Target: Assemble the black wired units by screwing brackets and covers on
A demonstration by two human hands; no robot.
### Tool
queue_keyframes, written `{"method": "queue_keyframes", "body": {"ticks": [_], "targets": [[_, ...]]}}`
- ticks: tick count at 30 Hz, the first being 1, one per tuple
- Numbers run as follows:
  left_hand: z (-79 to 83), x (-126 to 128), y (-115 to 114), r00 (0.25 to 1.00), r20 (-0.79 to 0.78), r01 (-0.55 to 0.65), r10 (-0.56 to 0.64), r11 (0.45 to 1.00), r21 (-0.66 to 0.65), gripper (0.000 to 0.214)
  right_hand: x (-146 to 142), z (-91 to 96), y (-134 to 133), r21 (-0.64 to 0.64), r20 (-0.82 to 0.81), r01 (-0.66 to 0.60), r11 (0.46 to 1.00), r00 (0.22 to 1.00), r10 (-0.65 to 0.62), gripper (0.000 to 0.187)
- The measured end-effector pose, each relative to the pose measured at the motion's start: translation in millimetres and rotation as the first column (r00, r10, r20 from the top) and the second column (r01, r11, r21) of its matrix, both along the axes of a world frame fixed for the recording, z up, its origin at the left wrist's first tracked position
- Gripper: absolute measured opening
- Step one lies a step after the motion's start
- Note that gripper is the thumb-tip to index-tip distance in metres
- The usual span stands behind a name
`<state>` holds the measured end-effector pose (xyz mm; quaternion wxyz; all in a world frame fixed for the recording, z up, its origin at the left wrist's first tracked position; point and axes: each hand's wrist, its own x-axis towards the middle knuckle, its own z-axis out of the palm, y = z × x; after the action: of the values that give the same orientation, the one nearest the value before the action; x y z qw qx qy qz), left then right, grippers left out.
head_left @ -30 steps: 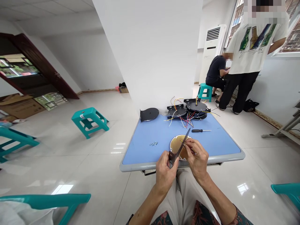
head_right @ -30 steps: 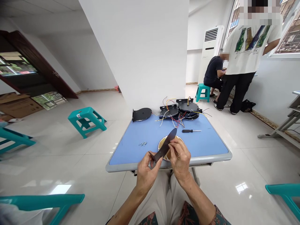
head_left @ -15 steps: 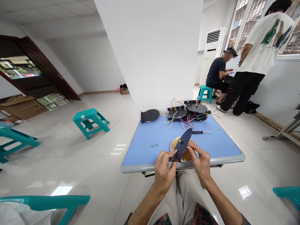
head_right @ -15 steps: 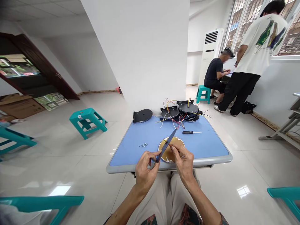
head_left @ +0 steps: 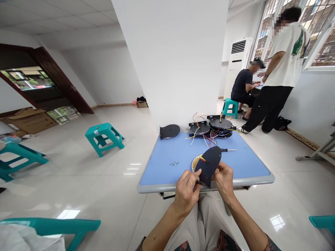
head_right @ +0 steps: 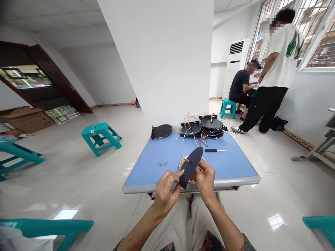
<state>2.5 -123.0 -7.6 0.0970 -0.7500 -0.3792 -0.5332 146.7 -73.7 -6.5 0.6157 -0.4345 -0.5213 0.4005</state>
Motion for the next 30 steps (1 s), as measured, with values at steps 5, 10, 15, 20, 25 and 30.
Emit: {"method": "queue_keyframes", "body": {"ticks": [5,10,15,20,25,30], "targets": [[8.3,-11,7,0.988,-0.149,-0.030,0.046,0.994,0.109,0.027,19,-3.5,9,0.051,0.259,0.048,0.998,0.964,-0.059,0.035],[17.7,-21,15,0.953,-0.254,-0.110,0.163,0.971,0.210,0.025,50,34.2,4,0.434,0.314,0.297,0.851,0.835,-0.451,0.025],[22.5,-25,27,0.913,-0.355,-0.097,0.200,0.952,0.289,0.024,43,75.0,12,0.640,0.591,-0.105,0.761,0.700,-0.400,0.014],[28.5,-27,29,0.892,-0.434,-0.036,0.124,0.978,0.205,0.027,22,79.9,39,0.450,0.793,-0.308,0.838,0.569,-0.216,0.017],[41.1,-35,31,0.859,-0.504,0.011,0.091,0.981,0.195,0.028,17,84.1,44,0.296,0.715,-0.251,0.922,0.698,-0.039,0.019],[42.3,-45,49,0.806,-0.589,0.108,-0.056,0.993,0.053,0.030,13,101.3,54,0.220,0.661,-0.208,0.953,0.750,0.011,0.018]]}}
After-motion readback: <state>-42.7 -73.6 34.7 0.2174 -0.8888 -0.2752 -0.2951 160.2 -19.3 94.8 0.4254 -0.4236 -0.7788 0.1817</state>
